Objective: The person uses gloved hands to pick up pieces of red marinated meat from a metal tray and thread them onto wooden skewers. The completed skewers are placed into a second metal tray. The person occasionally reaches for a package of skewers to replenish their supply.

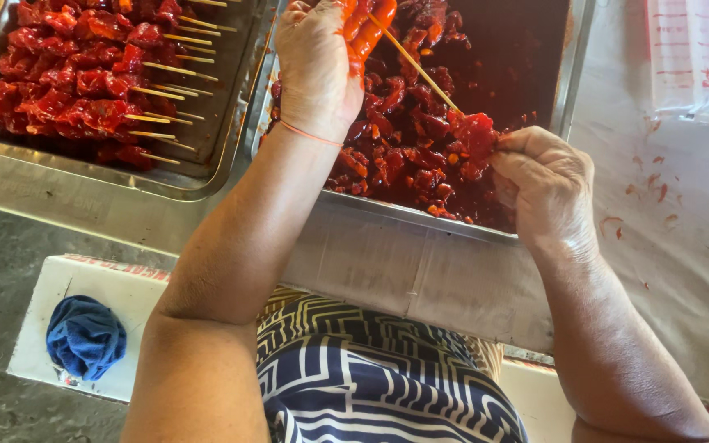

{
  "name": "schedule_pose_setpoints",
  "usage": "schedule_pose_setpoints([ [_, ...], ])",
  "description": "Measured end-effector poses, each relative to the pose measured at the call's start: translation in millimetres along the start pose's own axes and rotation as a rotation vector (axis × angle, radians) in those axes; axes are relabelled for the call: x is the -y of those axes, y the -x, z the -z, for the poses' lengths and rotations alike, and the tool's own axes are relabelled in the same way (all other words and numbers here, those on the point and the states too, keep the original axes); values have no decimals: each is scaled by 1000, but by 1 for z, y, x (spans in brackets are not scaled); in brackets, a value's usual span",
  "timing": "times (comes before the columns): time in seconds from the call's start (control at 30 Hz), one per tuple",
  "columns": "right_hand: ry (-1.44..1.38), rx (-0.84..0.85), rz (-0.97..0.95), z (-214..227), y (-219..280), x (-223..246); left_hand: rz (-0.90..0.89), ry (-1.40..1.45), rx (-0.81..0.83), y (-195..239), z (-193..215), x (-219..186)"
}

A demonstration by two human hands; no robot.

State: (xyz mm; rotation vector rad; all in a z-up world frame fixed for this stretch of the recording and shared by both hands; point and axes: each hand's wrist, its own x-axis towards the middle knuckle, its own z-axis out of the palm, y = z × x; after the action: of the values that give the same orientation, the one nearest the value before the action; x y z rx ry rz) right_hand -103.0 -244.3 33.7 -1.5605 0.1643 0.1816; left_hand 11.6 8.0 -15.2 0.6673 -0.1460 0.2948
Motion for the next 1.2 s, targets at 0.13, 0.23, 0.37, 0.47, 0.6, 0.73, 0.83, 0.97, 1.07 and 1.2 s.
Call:
schedule_pose_setpoints([
  [0.13,-48,42,29,-1,-2,-6,38,46,-20,2,-1,5],
  [0.23,-60,67,17,-3,-3,-10,38,58,-35,7,-5,10],
  [0.37,-23,63,17,-2,-2,-11,-14,-42,-5,19,-15,14],
  [0.47,3,52,25,-2,-2,-11,-62,-106,-11,27,-29,20],
  [0.6,2,46,34,-2,-2,-13,13,-131,24,42,-39,26],
  [0.73,-91,51,31,0,-4,-13,47,-134,104,53,-45,35],
  [0.83,-135,59,37,1,-7,-13,70,-240,158,65,-50,45],
  [0.97,-162,58,25,5,-9,-11,150,-229,199,76,-51,52],
  [1.07,-204,59,26,8,-10,-10,186,-416,153,69,-46,46],
  [1.2,-220,28,61,14,-12,-8,82,-539,165,37,-30,20],
])
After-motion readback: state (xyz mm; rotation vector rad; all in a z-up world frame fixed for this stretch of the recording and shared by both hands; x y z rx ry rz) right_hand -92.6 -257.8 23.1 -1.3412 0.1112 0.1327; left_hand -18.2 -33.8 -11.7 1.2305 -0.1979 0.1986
